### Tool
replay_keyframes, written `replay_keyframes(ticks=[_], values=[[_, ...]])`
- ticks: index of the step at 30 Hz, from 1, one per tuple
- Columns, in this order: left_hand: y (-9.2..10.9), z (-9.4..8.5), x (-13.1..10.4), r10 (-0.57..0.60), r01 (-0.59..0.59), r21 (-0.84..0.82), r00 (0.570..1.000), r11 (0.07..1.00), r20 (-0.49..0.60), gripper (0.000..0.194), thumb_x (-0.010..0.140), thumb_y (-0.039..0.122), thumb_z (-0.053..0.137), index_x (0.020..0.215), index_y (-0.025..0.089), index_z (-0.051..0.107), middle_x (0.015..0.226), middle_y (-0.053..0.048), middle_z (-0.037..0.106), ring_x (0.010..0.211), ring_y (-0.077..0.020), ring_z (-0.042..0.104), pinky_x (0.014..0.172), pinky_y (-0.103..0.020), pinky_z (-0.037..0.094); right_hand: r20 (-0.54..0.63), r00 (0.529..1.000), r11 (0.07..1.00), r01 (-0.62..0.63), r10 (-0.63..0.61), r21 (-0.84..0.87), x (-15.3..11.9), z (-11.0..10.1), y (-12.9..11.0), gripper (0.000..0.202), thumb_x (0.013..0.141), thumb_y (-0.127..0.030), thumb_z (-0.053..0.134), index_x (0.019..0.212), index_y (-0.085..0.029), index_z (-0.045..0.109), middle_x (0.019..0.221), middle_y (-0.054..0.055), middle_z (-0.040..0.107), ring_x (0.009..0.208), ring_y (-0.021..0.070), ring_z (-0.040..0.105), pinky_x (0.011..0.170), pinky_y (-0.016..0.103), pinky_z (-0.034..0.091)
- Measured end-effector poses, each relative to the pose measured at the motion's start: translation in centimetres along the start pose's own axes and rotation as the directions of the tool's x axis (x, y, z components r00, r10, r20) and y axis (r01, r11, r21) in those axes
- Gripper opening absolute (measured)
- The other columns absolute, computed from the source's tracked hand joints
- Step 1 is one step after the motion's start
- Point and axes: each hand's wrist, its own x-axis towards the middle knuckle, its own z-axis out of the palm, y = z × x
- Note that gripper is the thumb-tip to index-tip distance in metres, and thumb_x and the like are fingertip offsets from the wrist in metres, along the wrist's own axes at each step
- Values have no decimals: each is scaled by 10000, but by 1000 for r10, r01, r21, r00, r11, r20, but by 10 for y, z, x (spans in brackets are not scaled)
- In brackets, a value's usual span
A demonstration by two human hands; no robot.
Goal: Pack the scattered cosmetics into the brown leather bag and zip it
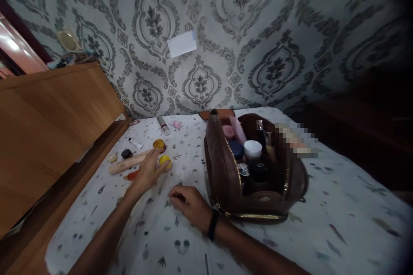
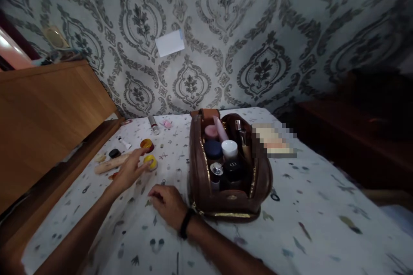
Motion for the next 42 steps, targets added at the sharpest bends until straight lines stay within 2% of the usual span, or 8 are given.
replay_keyframes(ticks=[4,7,10,18,29,35,42], values=[[-10,29,-9,-31,31,2,998,1000,-52,439,925,416,496,1316,216,489,1321,-121,568,1249,-284,529,1066,-462,417,-2,999,999,-45,45,-13,-1,1,-2,177,786,-89,557,847,-165,705,671,-25,627,645,115,548,630,209,413],[-12,46,-9,-74,75,15,994,997,-78,376,939,368,453,1282,222,497,1259,-116,580,1134,-282,595,987,-457,477,-22,998,997,-68,67,-30,-1,3,-1,183,772,-75,573,841,-159,720,680,-26,632,652,111,546,639,204,412],[-13,54,-8,-89,94,50,992,994,-91,372,938,344,435,1291,235,472,1230,-108,570,1101,-291,604,924,-455,508,-29,997,997,-73,72,-30,0,4,1,206,754,-50,579,851,-149,732,679,-28,627,639,104,536,625,197,402],[-12,57,-6,-48,56,56,991,997,-128,349,940,315,445,1276,229,477,1172,-95,572,1093,-269,601,938,-427,502,-18,999,999,-39,39,-12,0,0,4,165,791,-109,562,844,-159,710,676,-20,624,652,122,538,638,219,402],[-8,50,-7,-100,104,47,992,994,-73,394,928,266,480,1318,212,471,1234,-100,572,1144,-255,579,977,-415,484,44,999,1000,8,-7,-26,4,0,6,149,832,-202,494,824,-175,640,695,4,612,677,146,557,644,251,403],[-14,49,-10,-66,66,-5,996,998,-64,423,933,259,499,1350,210,447,1272,-103,551,1221,-241,528,1042,-377,445,77,997,1000,-1,3,-27,4,-1,2,203,887,-306,481,862,-180,638,701,18,610,679,167,565,642,274,416],[-17,50,-12,-20,18,-31,999,999,-51,465,906,221,514,1365,191,439,1261,-115,547,1162,-243,547,1016,-382,461,79,997,998,2,3,-60,4,-2,2,247,885,-350,481,898,-173,653,701,22,631,680,170,592,650,279,447]])
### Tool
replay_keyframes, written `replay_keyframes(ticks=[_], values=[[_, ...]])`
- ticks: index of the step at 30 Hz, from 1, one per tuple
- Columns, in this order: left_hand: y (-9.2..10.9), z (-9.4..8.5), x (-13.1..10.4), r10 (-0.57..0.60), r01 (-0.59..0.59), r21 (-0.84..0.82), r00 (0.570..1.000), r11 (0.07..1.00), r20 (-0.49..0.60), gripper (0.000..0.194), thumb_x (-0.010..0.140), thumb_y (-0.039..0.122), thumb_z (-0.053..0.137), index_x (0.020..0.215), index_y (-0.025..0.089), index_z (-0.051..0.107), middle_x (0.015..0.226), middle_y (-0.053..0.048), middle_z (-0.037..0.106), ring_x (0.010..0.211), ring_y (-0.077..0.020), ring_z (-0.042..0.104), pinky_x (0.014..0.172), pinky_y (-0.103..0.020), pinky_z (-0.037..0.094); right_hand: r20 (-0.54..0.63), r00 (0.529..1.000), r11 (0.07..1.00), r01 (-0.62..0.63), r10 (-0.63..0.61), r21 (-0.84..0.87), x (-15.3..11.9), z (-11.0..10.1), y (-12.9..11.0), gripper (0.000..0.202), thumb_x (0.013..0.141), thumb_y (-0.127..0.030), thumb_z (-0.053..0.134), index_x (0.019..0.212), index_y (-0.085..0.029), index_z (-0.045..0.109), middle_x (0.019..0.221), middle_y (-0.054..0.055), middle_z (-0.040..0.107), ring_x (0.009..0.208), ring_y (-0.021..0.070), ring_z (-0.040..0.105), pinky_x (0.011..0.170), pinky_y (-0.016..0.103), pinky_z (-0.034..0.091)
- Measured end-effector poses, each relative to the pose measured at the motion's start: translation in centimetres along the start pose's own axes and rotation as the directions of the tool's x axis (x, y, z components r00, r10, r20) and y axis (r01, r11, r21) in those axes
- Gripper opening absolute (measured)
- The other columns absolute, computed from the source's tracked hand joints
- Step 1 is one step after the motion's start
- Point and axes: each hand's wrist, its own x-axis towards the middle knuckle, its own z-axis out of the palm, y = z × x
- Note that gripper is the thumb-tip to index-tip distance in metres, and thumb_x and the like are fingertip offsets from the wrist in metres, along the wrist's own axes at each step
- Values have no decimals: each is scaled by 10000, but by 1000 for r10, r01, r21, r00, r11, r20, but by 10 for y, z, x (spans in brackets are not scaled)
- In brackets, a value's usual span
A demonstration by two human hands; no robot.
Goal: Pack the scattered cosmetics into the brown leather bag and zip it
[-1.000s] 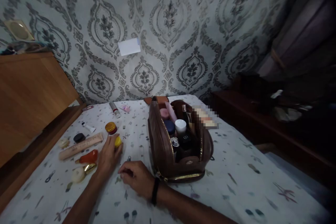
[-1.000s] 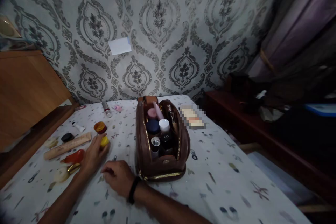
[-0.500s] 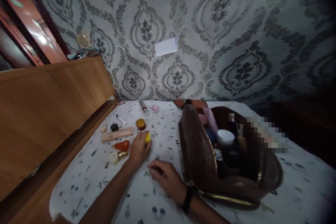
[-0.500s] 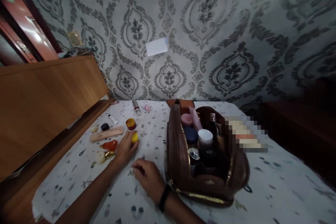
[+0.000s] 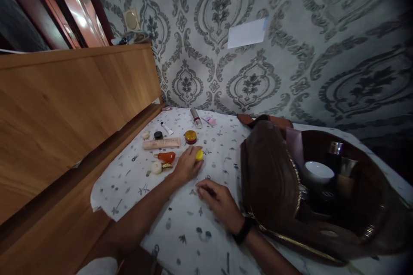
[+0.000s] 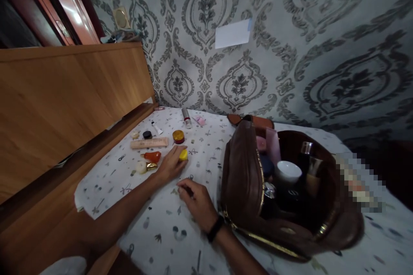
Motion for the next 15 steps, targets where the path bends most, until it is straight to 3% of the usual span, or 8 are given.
replay_keyframes(ticks=[4,10,15], values=[[-5,5,-1,1,-1,9,1000,1000,-19,518,894,204,526,1397,178,407,1288,-133,529,1152,-269,560,1003,-426,473,4,1000,1000,-3,3,-8,0,-1,-2,257,879,-367,490,884,-168,653,699,26,640,675,171,605,643,278,462],[-7,11,-4,-1,-1,-20,997,1000,-76,612,892,227,550,1452,157,312,1350,-170,491,1292,-291,497,1065,-453,445,16,1000,1000,5,-6,16,0,0,1,250,886,-358,501,915,-169,661,715,21,645,678,161,604,648,269,459],[6,-9,-6,51,-23,154,982,988,-182,460,944,270,495,1386,177,407,1335,-152,564,1236,-264,561,1036,-412,476,-18,1000,999,26,-25,36,-2,6,3,154,857,-239,518,851,-174,657,676,-11,618,650,129,561,636,238,424]])
